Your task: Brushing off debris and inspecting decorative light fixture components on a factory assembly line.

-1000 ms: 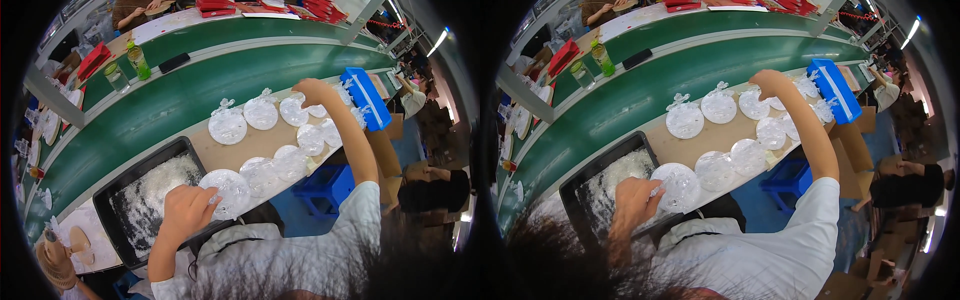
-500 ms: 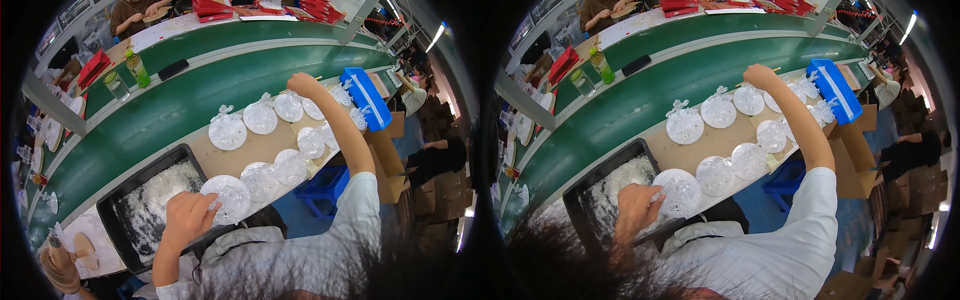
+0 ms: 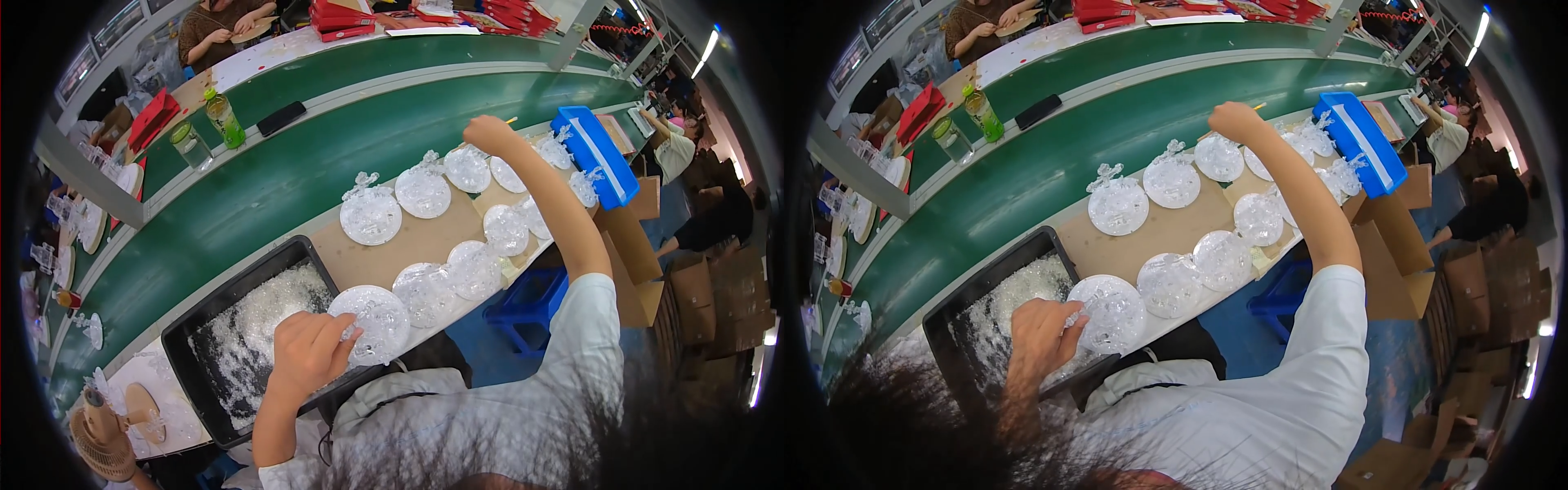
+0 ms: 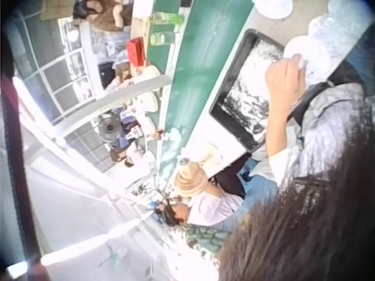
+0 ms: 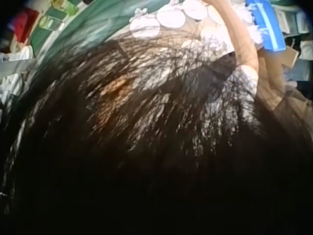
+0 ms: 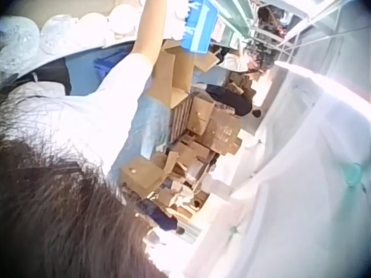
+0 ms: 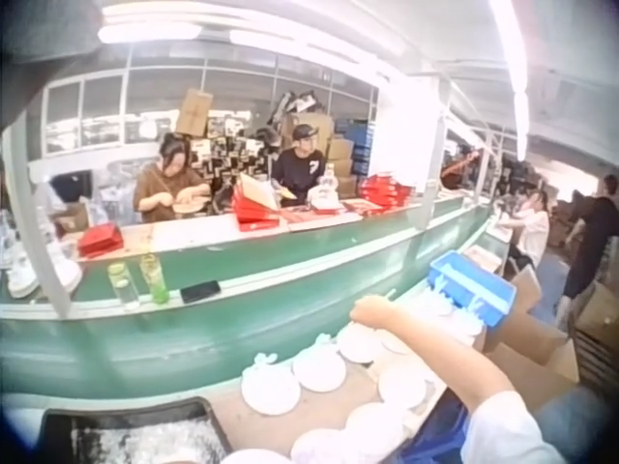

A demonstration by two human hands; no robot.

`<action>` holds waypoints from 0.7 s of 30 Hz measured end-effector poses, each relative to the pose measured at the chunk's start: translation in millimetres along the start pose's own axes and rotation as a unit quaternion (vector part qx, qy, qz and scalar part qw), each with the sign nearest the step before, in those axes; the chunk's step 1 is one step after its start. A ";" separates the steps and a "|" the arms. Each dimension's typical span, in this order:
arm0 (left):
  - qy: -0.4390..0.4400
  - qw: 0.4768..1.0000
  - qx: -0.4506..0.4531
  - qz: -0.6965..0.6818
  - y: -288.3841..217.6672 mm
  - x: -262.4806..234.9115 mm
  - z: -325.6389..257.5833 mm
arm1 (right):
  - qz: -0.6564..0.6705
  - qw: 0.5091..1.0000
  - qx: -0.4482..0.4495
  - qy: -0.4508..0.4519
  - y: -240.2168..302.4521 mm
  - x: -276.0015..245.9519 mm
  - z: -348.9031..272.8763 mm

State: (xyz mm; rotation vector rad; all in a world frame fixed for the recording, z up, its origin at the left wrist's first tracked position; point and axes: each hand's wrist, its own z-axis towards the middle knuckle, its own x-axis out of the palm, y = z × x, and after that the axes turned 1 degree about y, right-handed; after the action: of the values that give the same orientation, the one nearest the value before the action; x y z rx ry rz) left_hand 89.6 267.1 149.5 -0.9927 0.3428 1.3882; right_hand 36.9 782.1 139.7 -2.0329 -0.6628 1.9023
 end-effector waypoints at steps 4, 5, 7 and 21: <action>-0.013 1.000 0.020 0.007 3.3 3.5 0.7 | -0.007 0.999 0.017 0.031 -0.9 -1.8 -1.5; -0.012 1.000 0.016 0.006 2.6 3.1 0.2 | 0.026 0.999 0.032 0.018 -1.2 -6.6 -4.2; -0.016 1.000 0.009 -0.005 2.4 1.2 0.1 | 0.061 0.997 0.043 0.005 6.5 -28.5 -10.3; -0.003 1.000 -0.001 -0.001 6.1 -0.9 -1.8 | 0.240 0.949 -0.180 0.095 184.7 -112.3 -82.8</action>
State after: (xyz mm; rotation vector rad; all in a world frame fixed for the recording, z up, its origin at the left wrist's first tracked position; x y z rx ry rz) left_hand 84.5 264.4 146.7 -0.9894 0.3368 1.3896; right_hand 141.4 575.9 152.3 -2.7814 -0.5305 1.8882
